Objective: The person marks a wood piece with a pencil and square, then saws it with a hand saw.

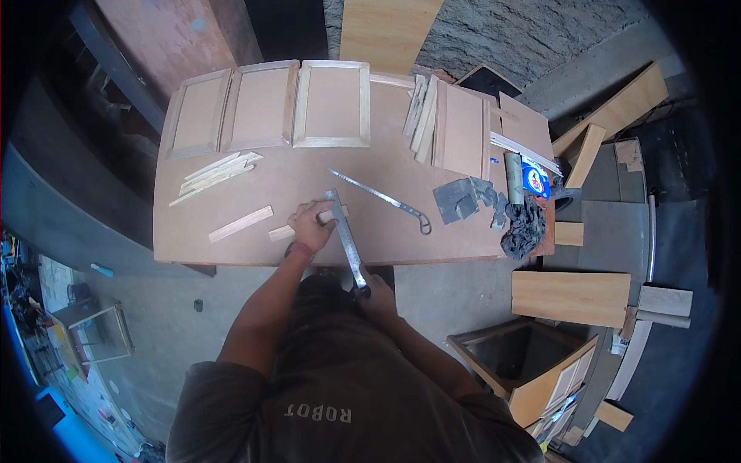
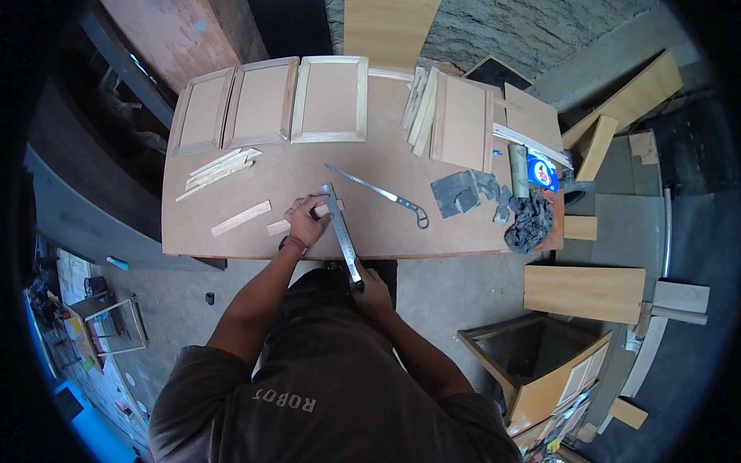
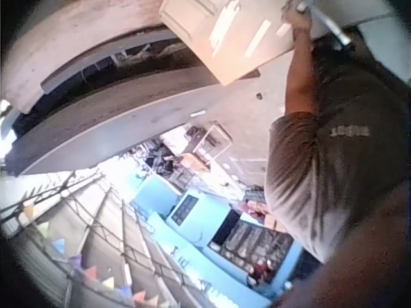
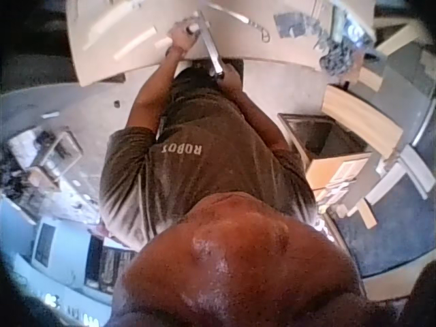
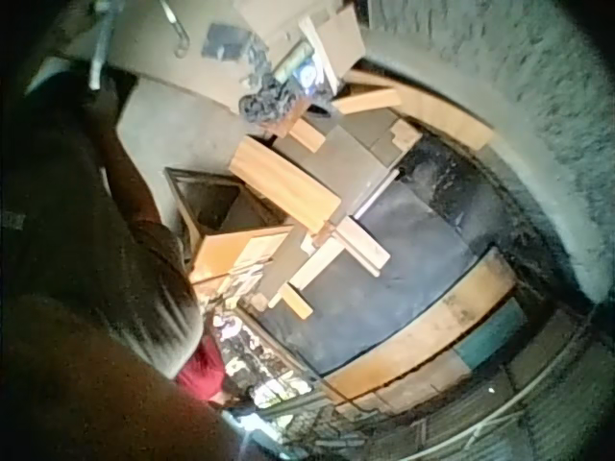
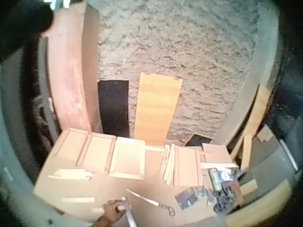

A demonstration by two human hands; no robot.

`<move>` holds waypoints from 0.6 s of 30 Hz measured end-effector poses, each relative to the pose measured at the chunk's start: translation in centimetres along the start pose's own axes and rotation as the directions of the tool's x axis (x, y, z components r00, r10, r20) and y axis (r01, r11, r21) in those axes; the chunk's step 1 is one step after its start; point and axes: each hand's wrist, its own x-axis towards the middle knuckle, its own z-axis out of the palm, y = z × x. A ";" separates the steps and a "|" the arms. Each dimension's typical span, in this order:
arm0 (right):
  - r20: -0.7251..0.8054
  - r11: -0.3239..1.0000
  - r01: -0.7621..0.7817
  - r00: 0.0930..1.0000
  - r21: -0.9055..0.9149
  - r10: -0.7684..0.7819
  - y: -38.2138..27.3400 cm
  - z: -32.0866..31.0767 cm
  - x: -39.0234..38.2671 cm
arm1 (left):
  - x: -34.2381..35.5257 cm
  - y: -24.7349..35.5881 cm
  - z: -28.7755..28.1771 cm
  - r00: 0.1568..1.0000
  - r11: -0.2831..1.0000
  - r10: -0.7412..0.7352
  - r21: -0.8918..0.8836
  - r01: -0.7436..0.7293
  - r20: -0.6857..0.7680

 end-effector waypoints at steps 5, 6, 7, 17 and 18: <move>-0.022 1.000 0.017 1.000 -0.002 -0.017 -0.1 0.0 0.0 | 0.0 -0.1 0.2 1.000 1.000 0.010 0.003 -0.010 -0.021; -0.016 1.000 0.014 1.000 0.001 -0.014 -0.1 0.0 0.0 | 0.0 -0.1 0.2 1.000 1.000 0.011 0.003 -0.011 -0.017; -0.009 1.000 0.010 1.000 0.005 -0.010 -0.1 0.0 0.0 | 0.0 -0.2 0.2 1.000 1.000 0.012 0.003 -0.012 -0.014; -0.028 0.999 0.031 0.999 0.003 -0.031 0.1 -0.1 0.1 | -0.1 0.3 0.2 0.999 1.000 0.016 -0.014 -0.016 -0.039; 0.005 1.000 0.000 1.000 0.006 0.000 0.1 -0.2 0.1 | -0.1 0.7 0.0 1.000 1.000 0.017 0.009 -0.017 -0.022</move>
